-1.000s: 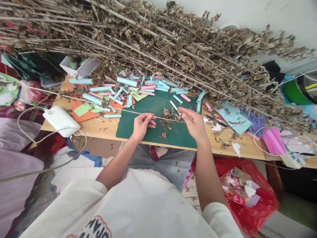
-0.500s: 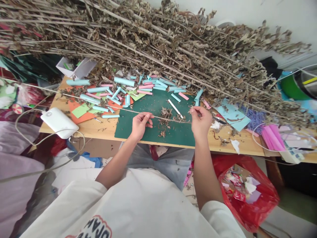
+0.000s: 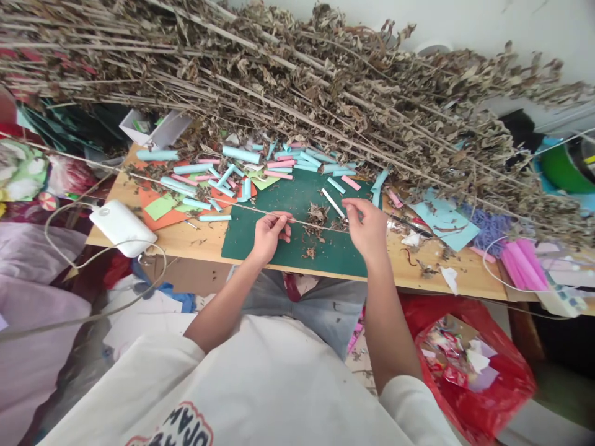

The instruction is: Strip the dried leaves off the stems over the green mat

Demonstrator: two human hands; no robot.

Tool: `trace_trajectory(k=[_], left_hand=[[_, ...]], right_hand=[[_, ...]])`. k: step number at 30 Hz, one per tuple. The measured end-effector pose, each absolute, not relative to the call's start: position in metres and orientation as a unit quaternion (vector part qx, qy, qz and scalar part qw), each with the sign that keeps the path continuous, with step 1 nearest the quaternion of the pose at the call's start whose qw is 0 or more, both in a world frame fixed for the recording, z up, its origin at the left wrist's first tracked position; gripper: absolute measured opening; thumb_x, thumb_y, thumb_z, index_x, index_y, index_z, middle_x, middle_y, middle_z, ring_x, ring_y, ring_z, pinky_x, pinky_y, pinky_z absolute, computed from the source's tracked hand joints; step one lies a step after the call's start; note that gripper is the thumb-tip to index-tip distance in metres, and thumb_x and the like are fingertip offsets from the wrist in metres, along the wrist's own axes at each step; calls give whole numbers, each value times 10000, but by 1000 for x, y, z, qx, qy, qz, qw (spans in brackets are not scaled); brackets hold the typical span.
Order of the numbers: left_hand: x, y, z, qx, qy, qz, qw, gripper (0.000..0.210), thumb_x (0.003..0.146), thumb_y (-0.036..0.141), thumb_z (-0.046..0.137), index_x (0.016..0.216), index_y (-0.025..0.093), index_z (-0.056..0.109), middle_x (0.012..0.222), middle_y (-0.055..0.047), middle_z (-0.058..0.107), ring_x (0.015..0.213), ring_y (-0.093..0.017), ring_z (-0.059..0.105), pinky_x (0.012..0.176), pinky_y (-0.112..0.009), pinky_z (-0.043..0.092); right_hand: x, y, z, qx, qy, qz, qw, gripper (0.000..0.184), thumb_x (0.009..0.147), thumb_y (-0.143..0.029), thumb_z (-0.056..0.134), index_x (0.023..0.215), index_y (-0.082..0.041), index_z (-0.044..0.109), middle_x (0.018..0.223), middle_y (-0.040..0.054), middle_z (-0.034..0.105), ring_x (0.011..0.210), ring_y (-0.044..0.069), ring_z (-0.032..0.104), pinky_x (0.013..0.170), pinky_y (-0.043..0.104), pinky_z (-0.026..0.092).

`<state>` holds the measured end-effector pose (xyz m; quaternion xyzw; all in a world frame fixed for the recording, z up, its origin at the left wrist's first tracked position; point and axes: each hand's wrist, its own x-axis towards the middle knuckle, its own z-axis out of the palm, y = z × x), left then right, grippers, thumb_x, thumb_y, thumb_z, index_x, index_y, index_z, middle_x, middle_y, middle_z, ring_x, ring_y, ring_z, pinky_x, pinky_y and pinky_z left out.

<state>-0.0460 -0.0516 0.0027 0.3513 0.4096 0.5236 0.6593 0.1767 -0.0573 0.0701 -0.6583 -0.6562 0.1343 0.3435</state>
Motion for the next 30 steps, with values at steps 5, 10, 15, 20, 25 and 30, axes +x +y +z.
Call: trace_trajectory(k=[5, 10, 15, 20, 25, 30], left_hand=[[-46, -51, 3, 355, 403, 528, 657, 298, 789, 413, 708, 909, 145, 662, 832, -49, 661, 537, -73, 538, 420, -187, 477], [-45, -51, 1, 361, 403, 530, 653, 303, 791, 425, 707, 900, 146, 662, 797, -43, 650, 525, -71, 532, 412, -177, 459], [-45, -52, 0, 361, 400, 541, 646, 276, 805, 411, 700, 888, 152, 658, 750, -26, 639, 484, -64, 506, 401, -185, 430], [-45, -52, 2, 356, 405, 547, 640, 282, 786, 420, 718, 872, 159, 651, 746, -20, 637, 489, -65, 498, 403, -191, 420], [-44, -52, 1, 357, 413, 545, 636, 289, 786, 432, 716, 868, 161, 653, 777, -32, 662, 474, -63, 497, 399, -198, 427], [-45, -51, -2, 357, 411, 547, 636, 295, 793, 435, 710, 877, 157, 656, 724, -22, 645, 460, -65, 498, 396, -194, 431]], right_hand=[[190, -75, 80, -598, -726, 210, 266, 252, 895, -275, 524, 1064, -261, 710, 1078, 45, 711, 1005, 235, 646, 892, 405, 506], [184, -77, 74, -559, -773, 186, 234, 182, 870, -298, 601, 992, -268, 733, 1078, 52, 693, 1027, 243, 618, 938, 435, 484], [183, -76, 66, -562, -759, 194, 267, 140, 880, -297, 589, 879, -255, 723, 1013, 47, 702, 974, 228, 633, 892, 411, 507], [181, -77, 67, -570, -747, 204, 274, 154, 888, -277, 553, 876, -245, 703, 976, 45, 712, 942, 221, 652, 862, 389, 519], [178, -81, 63, -596, -730, 151, 299, 179, 880, -221, 503, 885, -228, 682, 952, 61, 706, 908, 219, 652, 860, 375, 515], [174, -77, 67, -633, -665, 125, 376, 195, 891, -272, 511, 895, -225, 700, 919, 57, 715, 882, 213, 663, 849, 367, 525]])
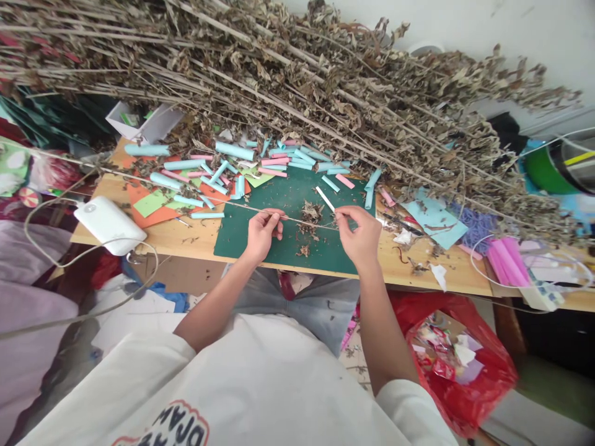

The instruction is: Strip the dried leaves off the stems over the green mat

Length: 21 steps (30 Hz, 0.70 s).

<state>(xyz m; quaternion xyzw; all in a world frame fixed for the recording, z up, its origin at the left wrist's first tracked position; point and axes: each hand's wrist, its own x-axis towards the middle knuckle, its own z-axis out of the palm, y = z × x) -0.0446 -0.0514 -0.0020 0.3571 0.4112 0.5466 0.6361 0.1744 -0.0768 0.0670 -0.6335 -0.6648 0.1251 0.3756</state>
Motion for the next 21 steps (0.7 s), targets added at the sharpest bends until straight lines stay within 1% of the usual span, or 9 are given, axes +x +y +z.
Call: trace_trajectory(k=[3, 6, 8, 9, 11, 14, 18, 21], left_hand=[[-45, -51, -3, 359, 419, 542, 634, 311, 790, 445, 711, 885, 155, 654, 706, -17, 633, 471, -69, 511, 400, -191, 435], [-45, -52, -4, 357, 420, 542, 634, 313, 787, 446, 713, 885, 155, 651, 703, -14, 625, 481, -71, 518, 403, -188, 439], [-45, -52, -4, 354, 416, 542, 638, 309, 790, 443, 710, 889, 157, 646, 704, -14, 626, 477, -70, 515, 403, -187, 438], [-45, -52, -4, 353, 413, 544, 640, 306, 792, 440, 710, 890, 158, 644, 712, -16, 630, 477, -70, 515, 402, -187, 438], [-45, -52, -3, 353, 405, 547, 642, 300, 797, 433, 709, 891, 155, 644, 736, -25, 640, 479, -69, 517, 401, -186, 440], [-44, -52, -1, 358, 401, 551, 639, 296, 798, 423, 713, 879, 145, 649, 769, -36, 648, 485, -66, 521, 398, -185, 444], [-45, -53, 1, 361, 403, 549, 637, 293, 801, 411, 714, 876, 135, 651, 785, -40, 652, 486, -64, 520, 391, -183, 445], [-45, -54, 2, 364, 401, 548, 638, 299, 801, 415, 714, 873, 131, 654, 779, -40, 655, 478, -60, 516, 390, -181, 445]], right_hand=[[171, -68, 74, -627, -653, 163, 392, 230, 900, -329, 525, 945, -226, 726, 958, 55, 728, 895, 213, 673, 850, 371, 537], [170, -61, 79, -618, -664, 211, 364, 297, 899, -331, 525, 1129, -244, 692, 1038, 46, 733, 925, 211, 681, 865, 381, 539], [173, -59, 82, -616, -680, 215, 336, 338, 893, -295, 520, 1196, -248, 661, 1083, 46, 727, 962, 213, 677, 880, 386, 532], [175, -60, 84, -615, -691, 210, 318, 334, 884, -278, 527, 1185, -244, 667, 1094, 49, 725, 978, 218, 674, 885, 387, 526], [180, -63, 86, -608, -719, 202, 270, 279, 856, -258, 558, 1091, -232, 705, 1066, 54, 729, 977, 232, 671, 886, 389, 515], [187, -70, 86, -600, -747, 199, 206, 183, 832, -244, 587, 946, -223, 728, 957, 50, 732, 889, 229, 672, 840, 370, 503], [193, -75, 81, -603, -748, 192, 202, 164, 854, -210, 539, 835, -214, 702, 878, 42, 705, 813, 201, 650, 776, 321, 473], [194, -76, 75, -592, -753, 200, 205, 167, 865, -185, 502, 823, -211, 661, 851, 40, 678, 793, 193, 625, 755, 306, 449]])
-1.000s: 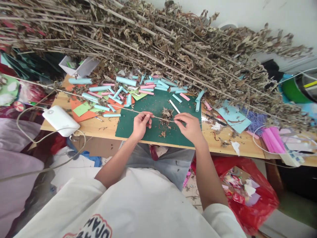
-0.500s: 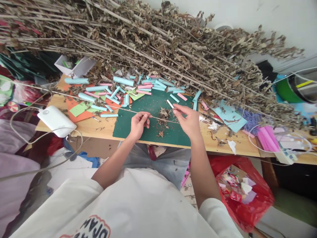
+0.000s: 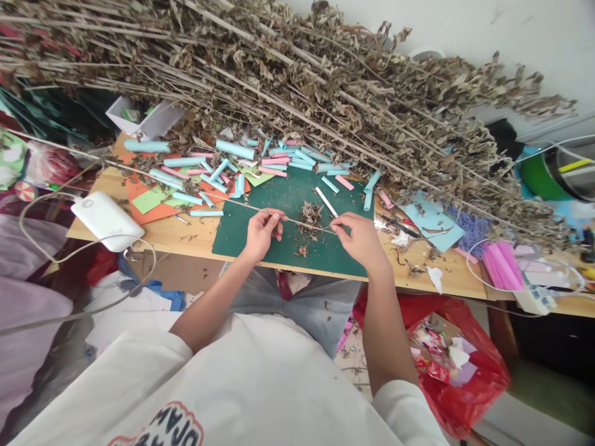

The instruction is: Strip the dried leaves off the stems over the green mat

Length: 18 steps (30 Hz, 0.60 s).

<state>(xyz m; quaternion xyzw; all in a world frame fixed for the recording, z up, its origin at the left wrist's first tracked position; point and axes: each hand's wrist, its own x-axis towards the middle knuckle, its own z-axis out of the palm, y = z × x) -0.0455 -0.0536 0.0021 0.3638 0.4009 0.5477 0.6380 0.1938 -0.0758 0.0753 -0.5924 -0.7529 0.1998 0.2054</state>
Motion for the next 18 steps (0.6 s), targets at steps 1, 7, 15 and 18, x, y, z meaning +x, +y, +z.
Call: trace_trajectory(k=[1, 7, 15, 18], left_hand=[[-46, -54, 2, 366, 401, 546, 638, 300, 801, 416, 714, 871, 131, 655, 781, -41, 658, 477, -59, 516, 391, -180, 446], [-43, -55, 4, 372, 414, 536, 635, 303, 802, 420, 709, 876, 132, 652, 829, -57, 684, 507, -63, 536, 427, -185, 481], [-44, -57, 6, 359, 423, 541, 632, 324, 796, 424, 715, 878, 116, 651, 846, -64, 675, 573, -83, 607, 500, -211, 562], [-45, -56, 4, 360, 423, 542, 631, 328, 791, 424, 720, 875, 116, 645, 837, -58, 668, 567, -82, 612, 494, -211, 567]], right_hand=[[194, -76, 73, -590, -754, 198, 208, 168, 869, -176, 486, 825, -209, 645, 847, 43, 667, 786, 192, 614, 748, 304, 442], [184, -73, 61, -636, -724, 121, 237, 147, 861, -151, 450, 835, -212, 581, 879, 56, 633, 808, 200, 583, 757, 304, 425], [186, -64, 59, -702, -640, 31, 309, 186, 853, -158, 463, 851, -190, 646, 864, 87, 654, 844, 232, 603, 797, 351, 469], [185, -60, 66, -654, -669, 92, 341, 217, 903, -259, 494, 909, -208, 704, 917, 67, 690, 848, 207, 634, 780, 331, 506]])
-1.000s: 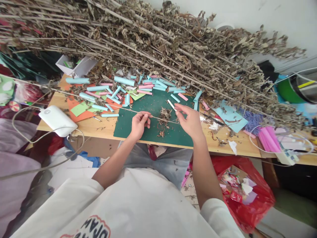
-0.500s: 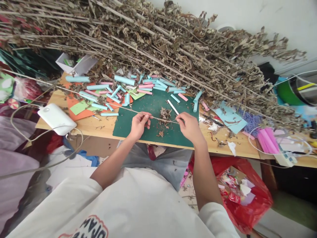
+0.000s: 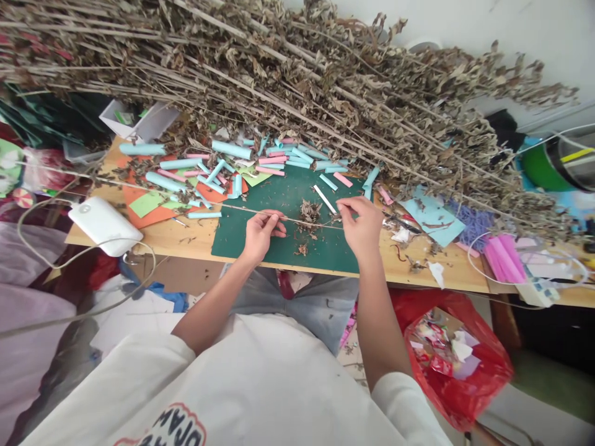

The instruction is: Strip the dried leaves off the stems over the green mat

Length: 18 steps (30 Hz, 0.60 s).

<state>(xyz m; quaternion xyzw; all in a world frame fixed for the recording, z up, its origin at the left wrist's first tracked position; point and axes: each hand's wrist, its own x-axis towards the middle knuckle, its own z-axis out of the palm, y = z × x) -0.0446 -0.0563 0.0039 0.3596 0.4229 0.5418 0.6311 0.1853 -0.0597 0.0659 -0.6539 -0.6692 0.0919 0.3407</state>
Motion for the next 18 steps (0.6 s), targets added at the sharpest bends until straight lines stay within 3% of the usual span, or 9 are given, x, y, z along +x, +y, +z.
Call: trace_trajectory(k=[4, 8, 13, 18], left_hand=[[-44, -55, 2, 358, 416, 546, 633, 312, 800, 418, 714, 864, 125, 631, 819, -48, 661, 553, -76, 603, 476, -201, 558], [-44, -57, 4, 370, 417, 538, 632, 307, 813, 420, 699, 874, 128, 628, 832, -51, 668, 556, -78, 605, 489, -213, 567], [-44, -58, 5, 380, 415, 536, 629, 326, 808, 442, 700, 872, 129, 636, 834, -57, 669, 558, -84, 606, 494, -221, 570], [-44, -58, 5, 383, 414, 537, 628, 340, 802, 455, 703, 864, 128, 632, 836, -60, 668, 554, -83, 602, 489, -219, 565]], right_hand=[[183, -55, 75, -624, -686, 179, 329, 323, 940, -341, 466, 1152, -237, 687, 1020, 54, 723, 841, 196, 667, 770, 340, 534], [195, -55, 82, -634, -669, 228, 314, 403, 920, -276, 457, 1289, -221, 609, 1127, 70, 714, 934, 211, 681, 821, 365, 548], [210, -59, 87, -592, -729, 302, 162, 353, 833, -246, 577, 1165, -272, 693, 1172, 29, 707, 1037, 232, 668, 894, 369, 523], [211, -56, 84, -581, -736, 328, 116, 189, 824, -269, 581, 883, -243, 760, 911, 17, 757, 831, 205, 691, 778, 317, 515]])
